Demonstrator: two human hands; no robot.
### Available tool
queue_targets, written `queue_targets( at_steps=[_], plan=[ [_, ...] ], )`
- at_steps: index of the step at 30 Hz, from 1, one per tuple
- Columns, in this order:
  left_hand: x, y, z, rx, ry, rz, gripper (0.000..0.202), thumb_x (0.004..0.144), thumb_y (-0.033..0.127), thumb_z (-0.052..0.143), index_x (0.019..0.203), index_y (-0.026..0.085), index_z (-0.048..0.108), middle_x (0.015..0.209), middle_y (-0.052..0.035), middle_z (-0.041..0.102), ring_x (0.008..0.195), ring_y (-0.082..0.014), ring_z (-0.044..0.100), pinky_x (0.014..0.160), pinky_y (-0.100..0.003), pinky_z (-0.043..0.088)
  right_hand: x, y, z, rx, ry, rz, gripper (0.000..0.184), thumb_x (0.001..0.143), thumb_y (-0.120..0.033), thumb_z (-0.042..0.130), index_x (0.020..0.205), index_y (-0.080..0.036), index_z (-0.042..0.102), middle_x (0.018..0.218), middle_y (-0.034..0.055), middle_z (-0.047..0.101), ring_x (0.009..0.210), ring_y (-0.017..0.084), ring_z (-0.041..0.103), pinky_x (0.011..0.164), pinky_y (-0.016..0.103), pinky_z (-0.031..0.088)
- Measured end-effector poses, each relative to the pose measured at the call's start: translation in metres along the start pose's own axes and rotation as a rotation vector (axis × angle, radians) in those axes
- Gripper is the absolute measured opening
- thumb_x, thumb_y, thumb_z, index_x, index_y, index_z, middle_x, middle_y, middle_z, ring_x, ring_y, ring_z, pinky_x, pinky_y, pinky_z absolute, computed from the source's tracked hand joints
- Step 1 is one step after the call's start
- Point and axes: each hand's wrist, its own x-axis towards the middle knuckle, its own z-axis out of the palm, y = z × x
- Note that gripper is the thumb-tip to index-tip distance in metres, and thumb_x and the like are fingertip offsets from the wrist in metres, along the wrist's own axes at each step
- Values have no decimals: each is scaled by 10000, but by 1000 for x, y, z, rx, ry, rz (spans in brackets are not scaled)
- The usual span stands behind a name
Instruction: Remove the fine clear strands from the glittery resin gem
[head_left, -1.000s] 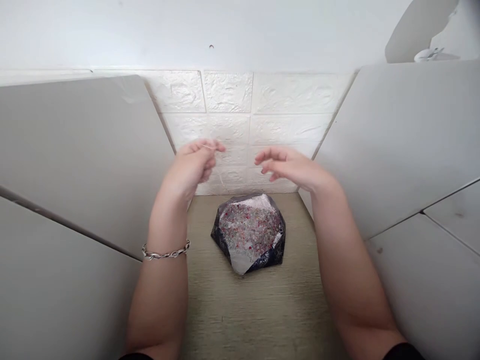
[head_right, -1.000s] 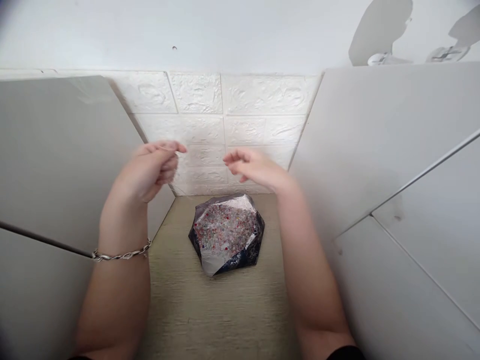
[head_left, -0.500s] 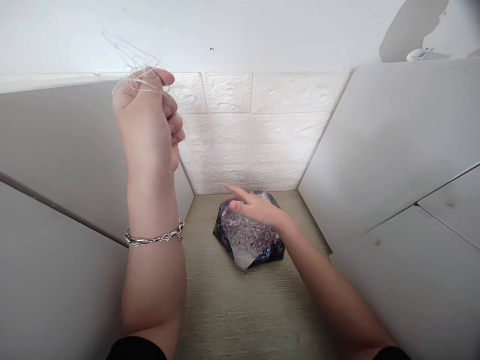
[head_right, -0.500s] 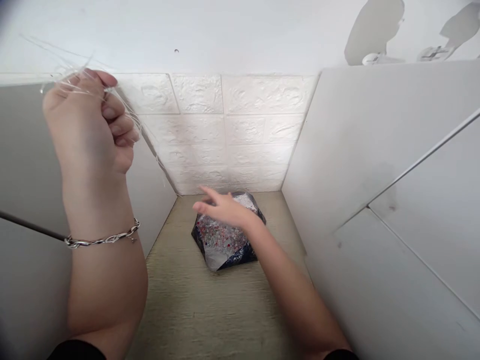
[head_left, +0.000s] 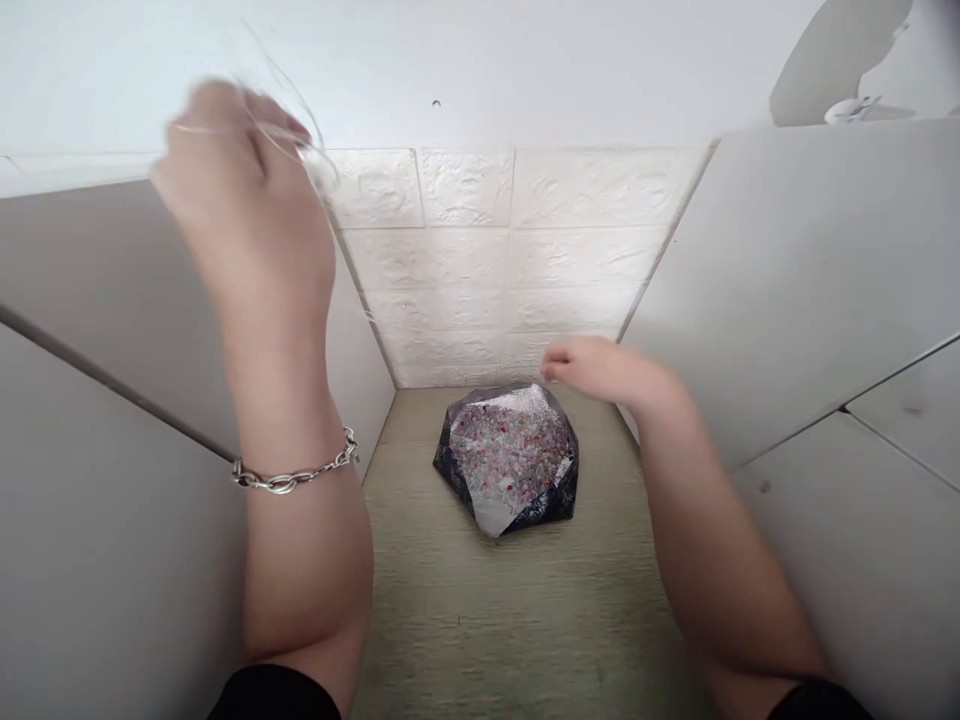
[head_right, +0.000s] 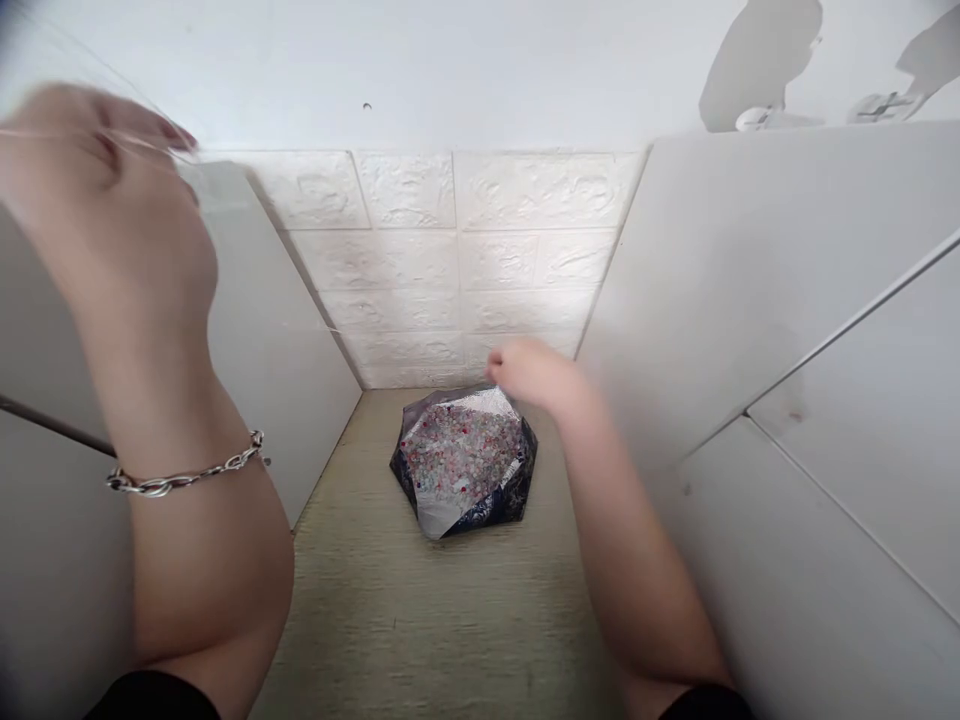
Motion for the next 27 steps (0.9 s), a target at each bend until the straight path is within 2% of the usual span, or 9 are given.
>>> queue_targets(
  at_steps=[2, 4, 6, 12, 16, 19, 21, 24, 27],
  plan=[
    [-3, -14, 1, 304, -226, 176, 259, 785, 118, 318, 735, 168, 567, 801, -14, 556, 755, -111, 484, 718, -226, 375, 4, -7, -17, -38, 76, 65, 125, 724, -244, 505, 654, -191, 594, 713, 65, 630, 653, 199, 563, 599, 309, 398],
    [-4, -30, 5, 539, -549, 107, 228, 754, 164, 357, 728, 173, 583, 818, -41, 589, 765, -169, 503, 713, -293, 384, 7, -19, -31, 29, 98, 76, 123, 734, -249, 522, 651, -184, 585, 586, 51, 595, 541, 180, 543, 564, 314, 395],
    [-5, -48, 13, 662, -760, 30, 203, 740, 227, 393, 762, 183, 590, 839, -59, 612, 739, -192, 524, 685, -312, 399, 10, -33, -42, 154, 94, 23, 125, 734, -251, 555, 630, -184, 573, 540, 36, 576, 501, 169, 536, 564, 319, 400],
    [-14, -109, 37, 774, -1064, -153, 179, 679, 237, 440, 743, 166, 592, 790, -108, 639, 706, -208, 576, 598, -286, 424, 16, -60, -55, 317, 105, -120, 193, 693, -174, 634, 521, -182, 546, 456, 10, 499, 547, 173, 561, 629, 331, 426],
    [-20, -126, 41, 763, -1133, -206, 372, 639, 285, 508, 983, 168, 585, 1070, -135, 593, 866, -248, 577, 580, -274, 447, 16, -70, -60, 255, 178, -156, 151, 700, -161, 615, 558, -175, 565, 463, 14, 514, 547, 171, 566, 615, 331, 434],
    [-23, -109, 33, 622, -1196, -245, 532, 640, 317, 532, 1154, 183, 505, 1181, -116, 537, 938, -232, 562, 593, -251, 462, 12, -78, -66, 183, 309, -84, 100, 741, -171, 538, 656, -161, 590, 574, 46, 587, 536, 180, 570, 590, 352, 436],
    [-24, -89, 23, 566, -1201, -224, 469, 658, 326, 523, 1106, 191, 549, 1173, -93, 547, 905, -214, 572, 609, -244, 464, 9, -82, -70, 240, 402, -99, 83, 752, -172, 514, 715, -161, 588, 619, 54, 597, 541, 183, 575, 590, 357, 439],
    [-27, -58, 7, 464, -1096, -96, 319, 679, 366, 534, 948, 224, 632, 1029, -52, 620, 811, -192, 584, 616, -243, 450, 6, -86, -71, 325, 523, -175, 88, 773, -196, 501, 724, -170, 570, 646, 57, 582, 552, 180, 576, 587, 358, 448],
    [-31, -37, 0, 231, -861, 30, 307, 716, 411, 529, 947, 235, 625, 953, -46, 629, 809, -180, 574, 608, -229, 437, 6, -90, -70, 285, 664, -225, 129, 775, -186, 498, 661, -181, 559, 645, 54, 538, 592, 177, 572, 597, 348, 452]
  ],
)
